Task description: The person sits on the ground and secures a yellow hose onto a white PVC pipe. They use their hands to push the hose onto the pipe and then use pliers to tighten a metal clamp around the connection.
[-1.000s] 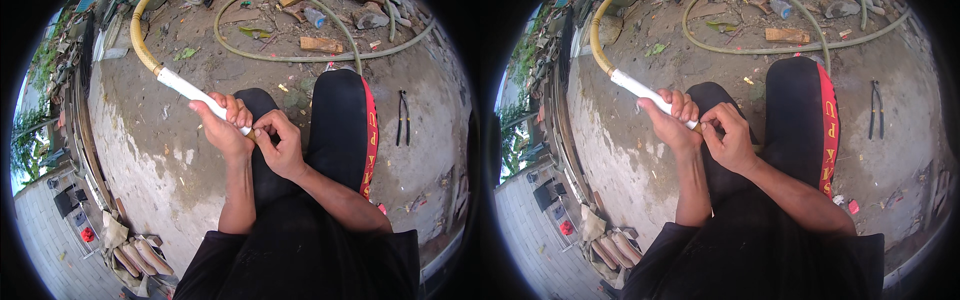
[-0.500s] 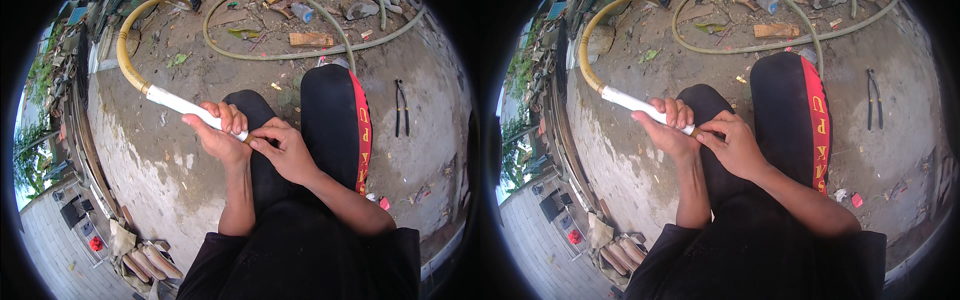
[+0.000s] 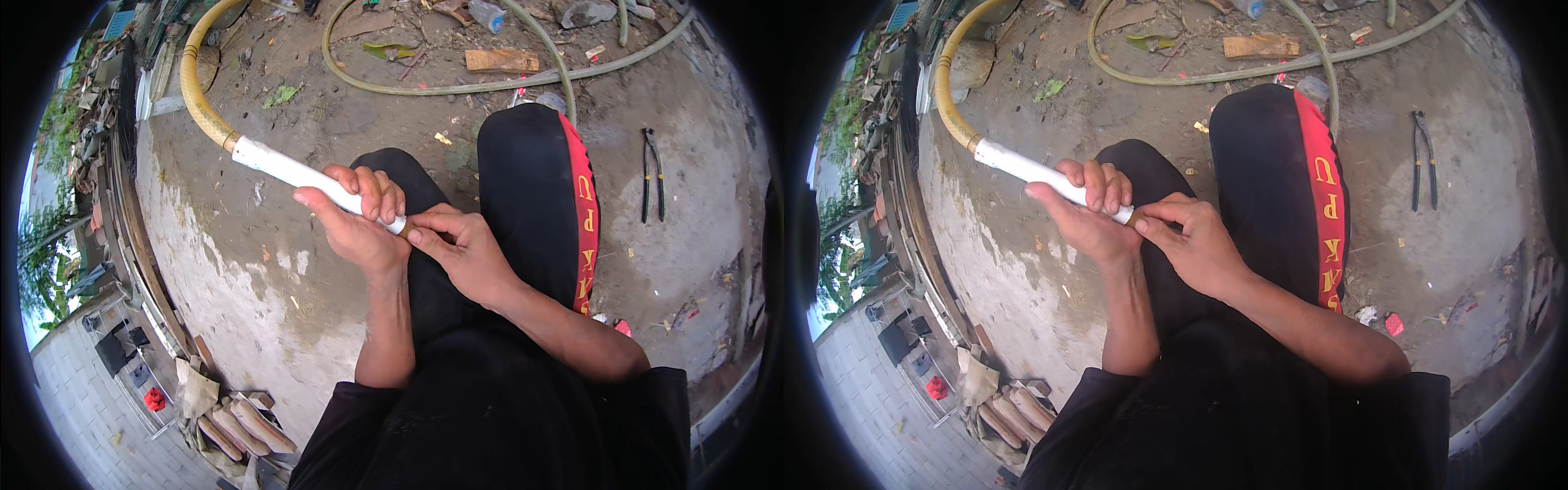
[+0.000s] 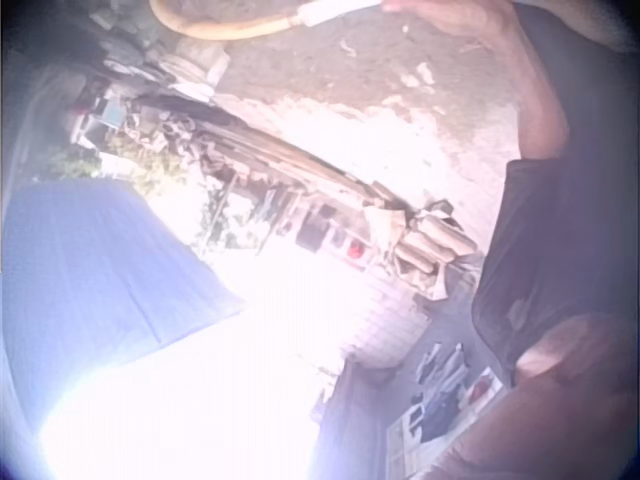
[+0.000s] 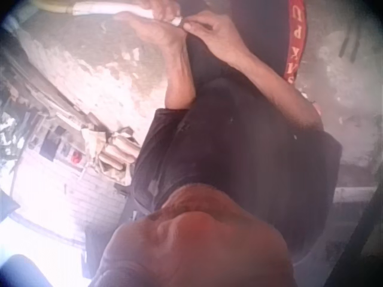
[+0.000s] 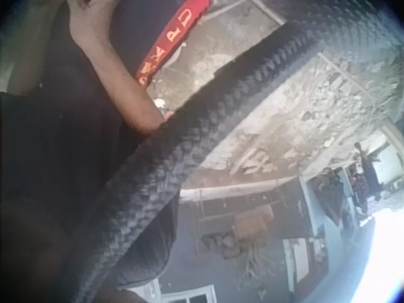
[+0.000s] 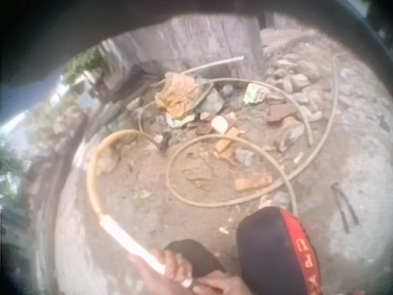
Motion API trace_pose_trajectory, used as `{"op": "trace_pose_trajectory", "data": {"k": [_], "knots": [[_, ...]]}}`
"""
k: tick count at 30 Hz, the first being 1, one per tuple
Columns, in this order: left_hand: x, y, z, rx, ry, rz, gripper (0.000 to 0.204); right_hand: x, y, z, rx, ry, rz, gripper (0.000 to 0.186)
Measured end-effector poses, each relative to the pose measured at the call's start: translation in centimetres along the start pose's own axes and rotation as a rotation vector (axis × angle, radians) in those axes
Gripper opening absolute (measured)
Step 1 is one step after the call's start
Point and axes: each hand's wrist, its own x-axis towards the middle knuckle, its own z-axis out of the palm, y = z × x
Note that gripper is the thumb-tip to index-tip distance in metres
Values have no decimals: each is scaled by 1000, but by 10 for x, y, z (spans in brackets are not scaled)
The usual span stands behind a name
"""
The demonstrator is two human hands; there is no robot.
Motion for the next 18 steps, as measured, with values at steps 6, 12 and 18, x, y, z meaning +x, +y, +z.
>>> {"op": "trace_pose_trajectory", "data": {"k": [6, 12, 18], "knots": [[2, 0, -5, -13, -37, -14, 62, 3, -3, 1, 28, 0, 65, 22], [4, -2, -3, -43, -3, -18, 61, 4, -2, 5, 43, 10, 138, 22], [4, -2, -11, -115, -35, -8, 61, 12, -11, 7, -27, -3, 184, 18]]}}
